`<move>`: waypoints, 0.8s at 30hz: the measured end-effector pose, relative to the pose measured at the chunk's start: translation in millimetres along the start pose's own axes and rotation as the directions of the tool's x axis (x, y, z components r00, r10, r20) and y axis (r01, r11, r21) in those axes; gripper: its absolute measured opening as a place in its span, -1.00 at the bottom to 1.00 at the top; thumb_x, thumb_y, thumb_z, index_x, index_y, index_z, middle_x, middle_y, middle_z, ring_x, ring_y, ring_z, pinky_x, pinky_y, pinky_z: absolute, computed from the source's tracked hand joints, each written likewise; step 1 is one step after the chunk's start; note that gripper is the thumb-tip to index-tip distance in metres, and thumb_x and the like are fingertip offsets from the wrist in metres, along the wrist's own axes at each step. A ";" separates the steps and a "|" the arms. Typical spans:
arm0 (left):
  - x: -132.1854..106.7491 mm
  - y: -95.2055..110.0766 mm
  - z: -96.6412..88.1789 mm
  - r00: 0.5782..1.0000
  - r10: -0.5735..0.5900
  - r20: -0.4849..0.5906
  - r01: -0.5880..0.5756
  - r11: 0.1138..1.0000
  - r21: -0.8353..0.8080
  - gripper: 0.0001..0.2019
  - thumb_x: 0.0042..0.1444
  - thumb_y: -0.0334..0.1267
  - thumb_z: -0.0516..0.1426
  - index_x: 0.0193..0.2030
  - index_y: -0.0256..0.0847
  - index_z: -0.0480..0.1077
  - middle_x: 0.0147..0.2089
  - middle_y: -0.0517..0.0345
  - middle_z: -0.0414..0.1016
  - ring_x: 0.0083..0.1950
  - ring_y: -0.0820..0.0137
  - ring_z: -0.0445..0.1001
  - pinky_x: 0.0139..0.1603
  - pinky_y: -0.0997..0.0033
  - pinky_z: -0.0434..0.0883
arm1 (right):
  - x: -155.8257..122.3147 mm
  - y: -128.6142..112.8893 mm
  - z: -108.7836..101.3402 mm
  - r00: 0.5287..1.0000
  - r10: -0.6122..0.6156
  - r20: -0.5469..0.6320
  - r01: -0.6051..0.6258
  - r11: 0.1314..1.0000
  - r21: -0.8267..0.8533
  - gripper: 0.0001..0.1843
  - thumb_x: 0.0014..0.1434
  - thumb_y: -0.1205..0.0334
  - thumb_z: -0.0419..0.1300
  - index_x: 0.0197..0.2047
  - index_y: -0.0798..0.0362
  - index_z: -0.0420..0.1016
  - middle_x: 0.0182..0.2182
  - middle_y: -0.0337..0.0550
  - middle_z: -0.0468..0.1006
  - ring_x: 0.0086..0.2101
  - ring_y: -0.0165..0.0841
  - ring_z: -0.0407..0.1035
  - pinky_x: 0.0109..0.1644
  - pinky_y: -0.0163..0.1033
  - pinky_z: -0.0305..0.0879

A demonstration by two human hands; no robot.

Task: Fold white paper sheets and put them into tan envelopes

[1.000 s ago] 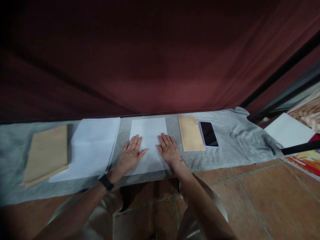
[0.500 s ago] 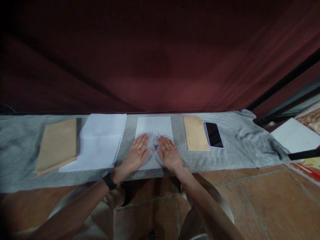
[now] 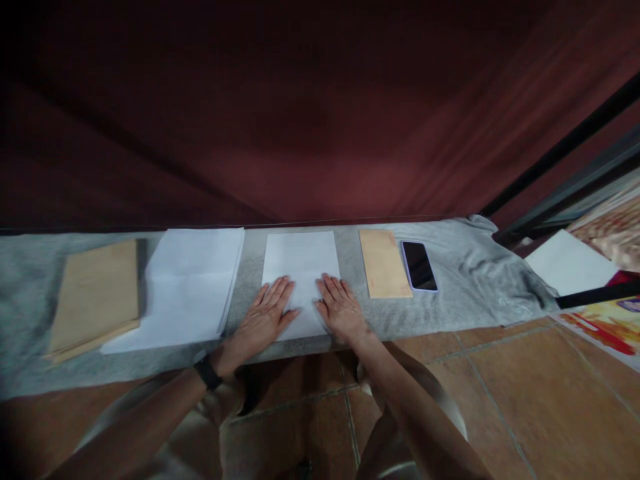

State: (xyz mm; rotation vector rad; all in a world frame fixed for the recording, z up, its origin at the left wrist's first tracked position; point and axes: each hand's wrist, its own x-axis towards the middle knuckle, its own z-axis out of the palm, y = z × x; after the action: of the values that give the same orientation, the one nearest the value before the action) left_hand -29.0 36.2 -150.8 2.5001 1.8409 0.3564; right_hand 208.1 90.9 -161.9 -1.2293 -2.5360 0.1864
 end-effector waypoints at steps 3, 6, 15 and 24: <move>-0.8 -3.5 -2.2 0.999 -0.032 0.002 0.032 0.999 0.003 -0.32 0.42 0.09 -0.12 0.49 -0.37 0.10 0.54 -0.22 0.07 0.57 0.12 0.01 0.55 -0.05 -0.02 | -2.5 8.4 -1.5 1.000 0.014 -0.013 -0.014 1.000 -0.021 -0.40 0.49 0.07 -0.02 0.47 0.14 0.17 0.44 0.07 0.18 0.42 -0.12 0.07 0.49 0.11 0.00; -3.3 -6.5 -6.4 0.999 -0.040 0.014 0.040 0.999 -0.008 -0.30 0.41 0.12 -0.10 0.48 -0.38 0.11 0.54 -0.27 0.07 0.57 0.08 0.01 0.55 -0.11 -0.03 | -3.9 16.6 -4.3 0.999 0.030 -0.023 -0.030 0.999 -0.022 -0.41 0.49 0.08 -0.03 0.47 0.13 0.18 0.43 0.05 0.19 0.41 -0.12 0.10 0.48 0.12 0.03; -15.6 -1.9 -24.6 0.941 0.291 0.172 -0.268 0.952 -0.148 -0.41 0.27 -0.12 0.12 0.43 -0.13 0.22 0.55 -0.02 0.10 0.58 0.19 -0.02 0.58 -0.06 -0.15 | 2.2 37.0 -12.7 0.999 -0.017 0.032 0.014 0.994 0.104 -0.46 0.46 0.16 0.01 0.44 0.04 0.25 0.41 -0.02 0.26 0.38 -0.18 0.16 0.46 0.10 0.13; -18.7 2.1 -37.7 0.922 0.328 0.206 -0.287 0.936 -0.205 -0.30 0.09 -0.45 0.09 0.41 -0.04 0.26 0.53 0.13 0.16 0.57 0.26 0.03 0.59 -0.03 -0.10 | 5.8 51.3 -15.9 0.997 -0.031 0.073 0.013 0.972 0.236 -0.46 0.42 0.33 -0.04 0.42 0.00 0.29 0.38 -0.07 0.32 0.36 -0.27 0.19 0.46 0.04 0.15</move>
State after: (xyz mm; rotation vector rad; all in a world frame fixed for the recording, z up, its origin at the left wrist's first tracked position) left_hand -39.5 13.4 -117.0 2.5786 1.2745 0.1970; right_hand 248.1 127.1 -158.5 -1.1205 -2.5019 0.5221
